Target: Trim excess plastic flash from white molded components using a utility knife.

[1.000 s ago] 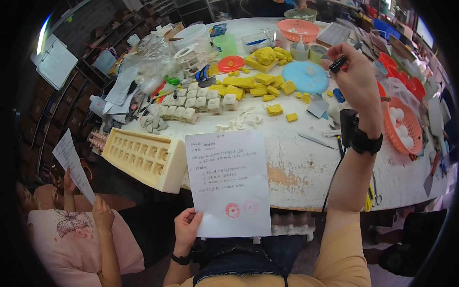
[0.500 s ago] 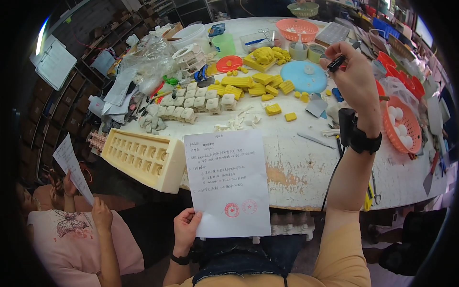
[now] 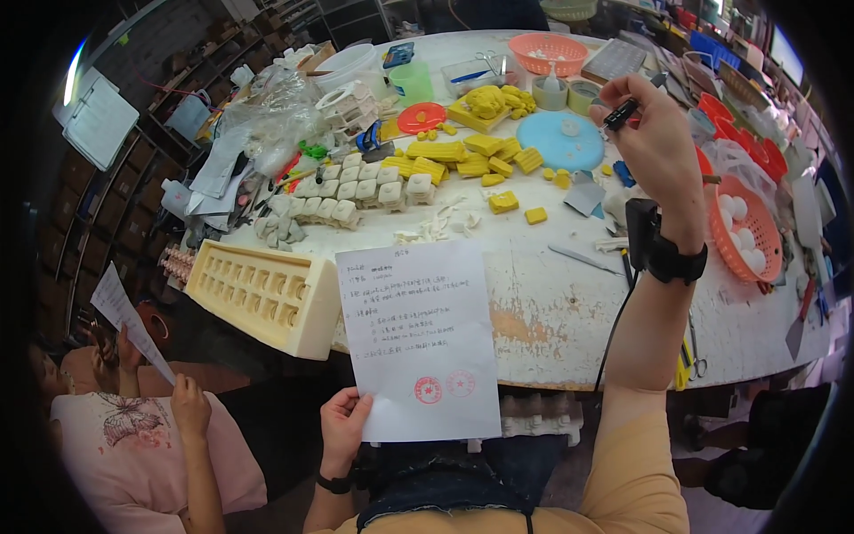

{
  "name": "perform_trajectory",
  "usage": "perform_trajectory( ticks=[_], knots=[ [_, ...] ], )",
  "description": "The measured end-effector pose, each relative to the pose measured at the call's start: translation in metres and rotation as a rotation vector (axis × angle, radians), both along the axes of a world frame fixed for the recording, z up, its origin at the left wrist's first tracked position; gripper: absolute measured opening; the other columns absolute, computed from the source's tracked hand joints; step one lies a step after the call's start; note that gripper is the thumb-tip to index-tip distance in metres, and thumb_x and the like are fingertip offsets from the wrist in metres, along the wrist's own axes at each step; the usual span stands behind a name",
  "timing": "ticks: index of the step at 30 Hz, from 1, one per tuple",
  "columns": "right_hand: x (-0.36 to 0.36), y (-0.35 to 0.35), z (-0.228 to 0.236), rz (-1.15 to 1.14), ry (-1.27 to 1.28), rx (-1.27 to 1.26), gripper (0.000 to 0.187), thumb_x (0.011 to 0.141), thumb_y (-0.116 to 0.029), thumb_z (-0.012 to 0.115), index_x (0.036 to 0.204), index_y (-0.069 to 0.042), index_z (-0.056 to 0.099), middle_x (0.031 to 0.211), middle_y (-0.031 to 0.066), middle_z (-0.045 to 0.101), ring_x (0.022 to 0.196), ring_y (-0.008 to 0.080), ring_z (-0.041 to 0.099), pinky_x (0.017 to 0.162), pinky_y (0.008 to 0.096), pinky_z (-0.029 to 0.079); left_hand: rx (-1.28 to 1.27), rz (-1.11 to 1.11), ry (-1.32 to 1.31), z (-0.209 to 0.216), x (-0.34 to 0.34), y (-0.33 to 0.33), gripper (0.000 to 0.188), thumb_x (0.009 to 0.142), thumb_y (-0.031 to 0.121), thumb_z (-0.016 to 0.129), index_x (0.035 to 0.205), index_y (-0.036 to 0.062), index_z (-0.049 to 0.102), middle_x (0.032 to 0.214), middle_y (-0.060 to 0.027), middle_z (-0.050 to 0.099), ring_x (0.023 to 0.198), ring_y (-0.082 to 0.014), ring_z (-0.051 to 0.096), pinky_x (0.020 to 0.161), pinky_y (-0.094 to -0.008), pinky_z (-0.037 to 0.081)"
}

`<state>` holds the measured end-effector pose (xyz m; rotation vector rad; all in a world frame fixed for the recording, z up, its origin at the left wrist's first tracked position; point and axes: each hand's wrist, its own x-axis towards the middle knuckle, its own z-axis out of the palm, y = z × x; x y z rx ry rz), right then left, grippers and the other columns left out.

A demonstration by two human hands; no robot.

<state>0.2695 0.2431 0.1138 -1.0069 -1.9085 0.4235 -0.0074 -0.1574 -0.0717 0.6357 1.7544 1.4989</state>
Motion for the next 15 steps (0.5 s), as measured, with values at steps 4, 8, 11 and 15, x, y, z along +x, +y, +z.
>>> perform_trajectory(
  ticks=[4, 8, 11, 15],
  knots=[
    [0.001, 0.0011, -0.0007, 0.003, 0.008, 0.028, 0.027, 0.089, -0.02, 0.075, 0.104, -0.001, 0.063, 0.084, 0.0045, 0.064, 0.073, 0.0106, 0.055, 0.068, 0.0257, 0.047, -0.002, -0.002, 0.011, 0.0006, 0.0006, -0.0009, 0.015, 0.096, 0.006, 0.065, 0.104, -0.0066, 0.067, 0.089, -0.0054, 0.072, 0.076, -0.0056, 0.064, 0.07, -0.0203, 0.051],
    [0.0022, 0.0016, -0.0017, 0.012, 0.025, 0.041, 0.026, 0.089, -0.02, 0.075, 0.103, 0.0, 0.063, 0.08, 0.0032, 0.061, 0.072, 0.0097, 0.053, 0.066, 0.0256, 0.045, 0.002, -0.011, 0.011, 0.0024, 0.0014, -0.0006, 0.016, 0.096, 0.006, 0.065, 0.105, -0.0068, 0.067, 0.089, -0.0055, 0.072, 0.076, -0.0057, 0.064, 0.07, -0.0203, 0.051],
    [0.0011, -0.0009, 0.0003, 0.007, 0.042, 0.008, 0.025, 0.09, -0.019, 0.074, 0.102, -0.001, 0.063, 0.079, 0.002, 0.061, 0.072, 0.0085, 0.053, 0.065, 0.0246, 0.045, 0.006, -0.011, 0.009, 0.002, 0.0015, -0.0011, 0.016, 0.096, 0.006, 0.065, 0.105, -0.007, 0.067, 0.089, -0.0058, 0.072, 0.076, -0.0058, 0.064, 0.07, -0.0204, 0.051],
    [-0.0004, -0.0041, 0.0055, 0.012, 0.125, -0.017, 0.023, 0.093, -0.021, 0.072, 0.102, -0.001, 0.064, 0.078, -0.0002, 0.059, 0.072, 0.0073, 0.051, 0.064, 0.0245, 0.043, 0.005, -0.006, -0.003, 0.0017, 0.0015, -0.0007, 0.016, 0.096, 0.006, 0.065, 0.104, -0.0072, 0.067, 0.089, -0.006, 0.072, 0.076, -0.0058, 0.064, 0.07, -0.0205, 0.051]
  ],
)
